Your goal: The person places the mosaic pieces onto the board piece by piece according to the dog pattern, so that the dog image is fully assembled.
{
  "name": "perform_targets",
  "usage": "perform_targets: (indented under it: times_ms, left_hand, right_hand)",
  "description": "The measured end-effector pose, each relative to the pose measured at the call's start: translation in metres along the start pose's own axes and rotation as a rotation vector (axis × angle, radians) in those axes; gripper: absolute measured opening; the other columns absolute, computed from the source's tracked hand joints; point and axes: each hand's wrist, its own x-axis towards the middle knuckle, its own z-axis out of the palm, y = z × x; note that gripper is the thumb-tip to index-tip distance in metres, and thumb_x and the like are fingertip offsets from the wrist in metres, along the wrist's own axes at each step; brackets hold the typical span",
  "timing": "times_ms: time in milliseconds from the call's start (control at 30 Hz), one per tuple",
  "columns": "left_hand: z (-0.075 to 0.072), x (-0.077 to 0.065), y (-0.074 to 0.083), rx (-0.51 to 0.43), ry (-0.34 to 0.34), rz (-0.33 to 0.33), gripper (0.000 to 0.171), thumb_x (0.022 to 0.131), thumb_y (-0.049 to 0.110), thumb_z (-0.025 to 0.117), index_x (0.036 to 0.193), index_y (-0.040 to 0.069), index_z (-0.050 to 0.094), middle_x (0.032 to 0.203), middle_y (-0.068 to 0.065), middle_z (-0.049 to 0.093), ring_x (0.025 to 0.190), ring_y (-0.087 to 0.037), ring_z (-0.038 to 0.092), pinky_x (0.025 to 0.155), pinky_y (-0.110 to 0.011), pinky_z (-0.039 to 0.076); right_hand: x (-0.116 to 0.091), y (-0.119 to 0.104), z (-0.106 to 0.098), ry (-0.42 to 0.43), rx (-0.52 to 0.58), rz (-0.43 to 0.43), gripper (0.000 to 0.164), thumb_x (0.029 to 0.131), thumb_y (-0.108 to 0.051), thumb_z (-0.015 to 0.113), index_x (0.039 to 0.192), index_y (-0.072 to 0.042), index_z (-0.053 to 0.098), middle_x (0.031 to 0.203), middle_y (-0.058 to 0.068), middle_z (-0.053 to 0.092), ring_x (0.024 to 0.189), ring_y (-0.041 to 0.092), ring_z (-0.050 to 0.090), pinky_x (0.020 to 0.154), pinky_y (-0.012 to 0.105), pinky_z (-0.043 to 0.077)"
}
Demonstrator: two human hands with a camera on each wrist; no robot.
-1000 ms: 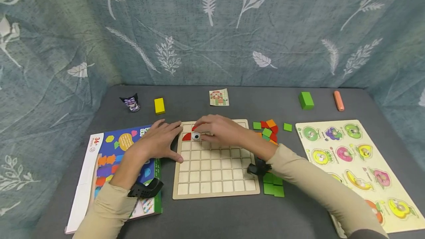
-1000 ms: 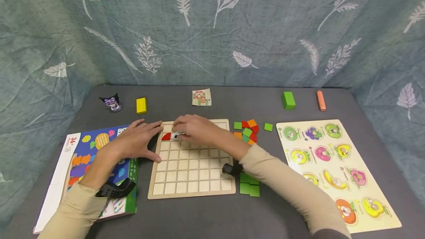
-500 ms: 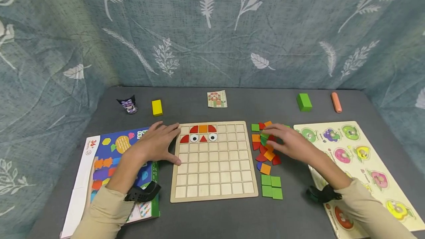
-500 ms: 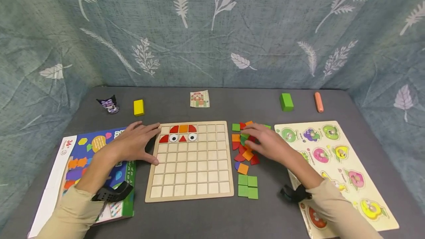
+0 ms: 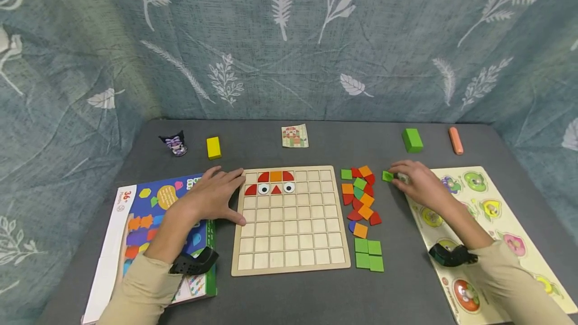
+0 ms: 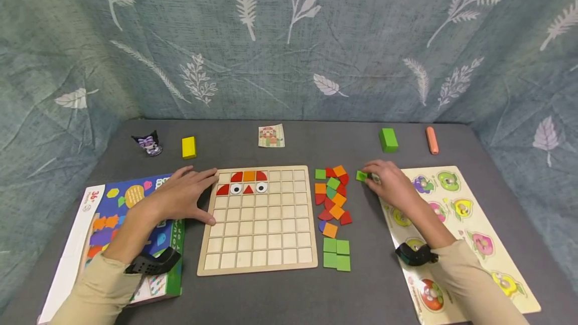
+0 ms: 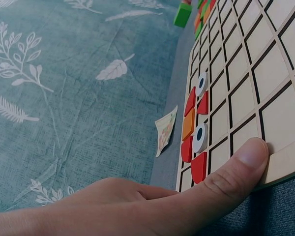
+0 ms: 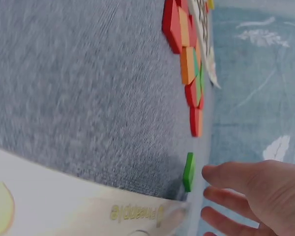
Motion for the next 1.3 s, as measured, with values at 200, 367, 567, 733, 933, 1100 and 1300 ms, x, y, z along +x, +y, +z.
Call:
perform_targets:
  times_ms: [200,367,567,733,933,1100,1300]
  left_hand:
    - [-0.001,0.001,-0.001,0.003,-0.013,0.001,0.103,0.07,0.061,0.076,0.145,0.0,0.042,0.154,-0.02,0.036,0.137,-0.04,0.041,0.12,-0.06,0.015]
    - [-0.002,-0.003,0.0,0.002,-0.018,-0.004,0.103,0.071,0.062,0.076,0.145,-0.001,0.042,0.154,-0.021,0.036,0.137,-0.04,0.041,0.119,-0.06,0.015]
    - [-0.003,-0.004,-0.001,0.005,-0.006,-0.001,0.102,0.071,0.06,0.077,0.145,-0.001,0.042,0.153,-0.021,0.037,0.136,-0.041,0.042,0.119,-0.061,0.016]
    - [-0.004,-0.001,0.001,0.004,-0.024,0.007,0.102,0.071,0.061,0.076,0.145,-0.001,0.041,0.154,-0.021,0.036,0.137,-0.041,0.041,0.119,-0.06,0.015]
    - [-0.004,0.001,-0.001,0.019,-0.018,0.013,0.102,0.071,0.061,0.076,0.145,0.0,0.042,0.154,-0.021,0.036,0.137,-0.039,0.041,0.119,-0.06,0.016]
    - [-0.003,0.001,0.0,0.021,-0.032,0.007,0.102,0.071,0.062,0.075,0.146,0.001,0.041,0.155,-0.02,0.035,0.138,-0.038,0.041,0.12,-0.059,0.015]
    - [-0.004,-0.001,-0.001,0.03,-0.037,0.002,0.101,0.072,0.062,0.075,0.146,0.001,0.041,0.155,-0.019,0.035,0.138,-0.038,0.041,0.12,-0.058,0.016]
  right_hand:
    - [0.003,0.009,0.003,-0.024,0.006,-0.029,0.014,0.083,0.0,0.071,0.096,0.001,0.074,0.106,0.023,0.071,0.1,0.042,0.064,0.089,0.056,0.051]
    - [0.007,0.006,0.002,-0.068,-0.021,-0.02,0.012,0.081,0.001,0.072,0.093,-0.001,0.074,0.102,0.02,0.071,0.098,0.039,0.063,0.085,0.053,0.052]
    - [0.019,-0.001,-0.009,-0.118,-0.114,-0.005,0.014,0.082,-0.004,0.072,0.096,-0.004,0.074,0.098,0.014,0.069,0.09,0.033,0.061,0.07,0.044,0.054]
    - [0.037,-0.025,-0.017,-0.097,-0.029,-0.002,0.023,0.085,-0.007,0.068,0.108,-0.004,0.072,0.104,0.016,0.068,0.089,0.031,0.063,0.069,0.042,0.054]
    - [0.062,-0.102,0.012,-0.108,0.092,-0.238,0.024,0.086,-0.011,0.068,0.109,-0.011,0.074,0.106,0.008,0.067,0.08,0.019,0.056,0.06,0.024,0.044]
    - [0.085,-0.161,0.047,-0.134,0.049,-0.493,0.02,0.089,-0.013,0.066,0.107,-0.016,0.075,0.101,0.002,0.065,0.083,0.013,0.054,0.063,0.017,0.044]
    - [0.113,-0.203,0.074,-0.184,-0.031,-0.636,0.02,0.09,-0.015,0.065,0.108,-0.018,0.075,0.099,0.0,0.063,0.085,0.012,0.056,0.067,0.018,0.048]
